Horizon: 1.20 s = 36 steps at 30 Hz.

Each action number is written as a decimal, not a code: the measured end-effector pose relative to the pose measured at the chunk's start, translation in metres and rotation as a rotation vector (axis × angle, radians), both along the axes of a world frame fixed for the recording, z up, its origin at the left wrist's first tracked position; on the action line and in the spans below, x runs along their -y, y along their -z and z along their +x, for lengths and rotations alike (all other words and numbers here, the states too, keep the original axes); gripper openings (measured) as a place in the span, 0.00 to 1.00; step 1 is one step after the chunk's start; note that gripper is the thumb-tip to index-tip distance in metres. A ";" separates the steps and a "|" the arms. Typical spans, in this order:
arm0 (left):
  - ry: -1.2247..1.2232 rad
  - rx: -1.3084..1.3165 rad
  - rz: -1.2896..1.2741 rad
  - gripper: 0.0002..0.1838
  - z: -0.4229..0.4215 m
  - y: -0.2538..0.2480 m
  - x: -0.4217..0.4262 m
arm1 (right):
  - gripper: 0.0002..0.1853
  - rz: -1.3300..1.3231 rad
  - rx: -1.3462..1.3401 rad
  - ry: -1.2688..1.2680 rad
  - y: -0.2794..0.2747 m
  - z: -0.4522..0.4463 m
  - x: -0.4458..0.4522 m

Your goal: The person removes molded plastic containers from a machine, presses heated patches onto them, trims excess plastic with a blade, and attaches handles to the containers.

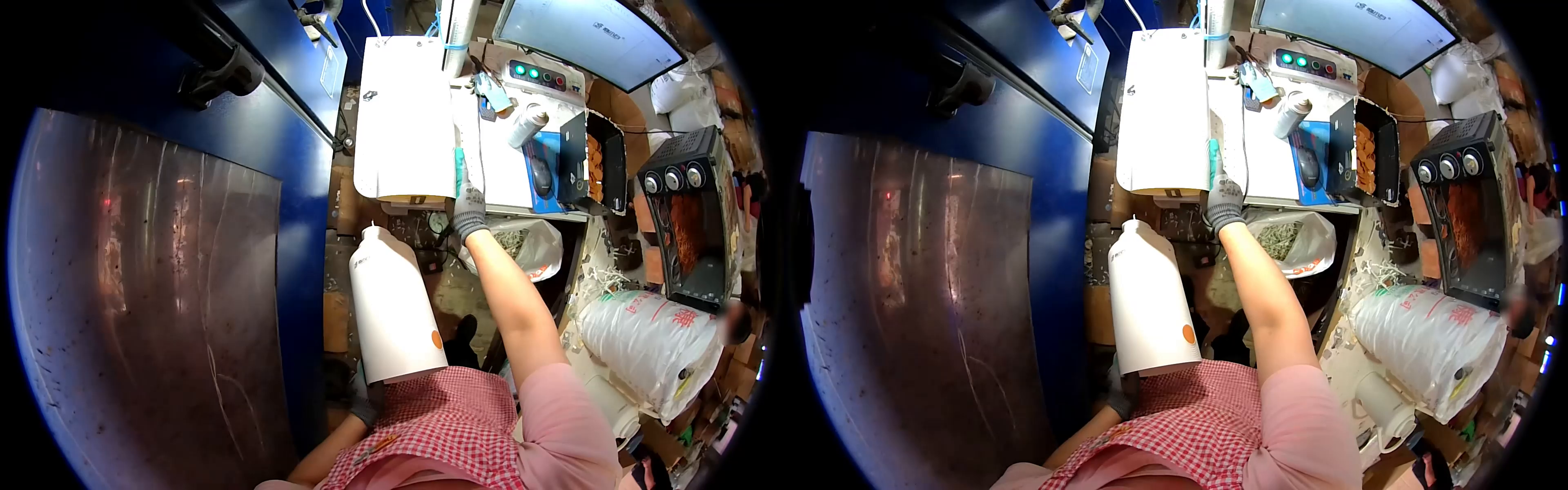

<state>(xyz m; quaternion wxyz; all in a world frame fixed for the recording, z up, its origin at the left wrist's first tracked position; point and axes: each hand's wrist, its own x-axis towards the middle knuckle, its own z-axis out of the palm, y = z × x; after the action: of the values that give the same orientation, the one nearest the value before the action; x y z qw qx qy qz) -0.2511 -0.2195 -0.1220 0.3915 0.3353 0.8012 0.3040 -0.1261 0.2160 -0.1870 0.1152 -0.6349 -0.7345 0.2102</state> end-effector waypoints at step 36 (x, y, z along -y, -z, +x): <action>0.910 0.811 0.314 0.32 0.050 -0.100 -0.262 | 0.32 -0.473 -1.563 0.510 -0.126 0.279 0.216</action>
<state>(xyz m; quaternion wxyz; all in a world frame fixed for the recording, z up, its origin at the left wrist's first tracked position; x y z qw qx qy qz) -0.2008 0.0424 -0.0223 0.7005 0.5542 0.3120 0.3239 0.1524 -0.0005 -0.0605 0.4968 -0.4608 -0.2157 0.7031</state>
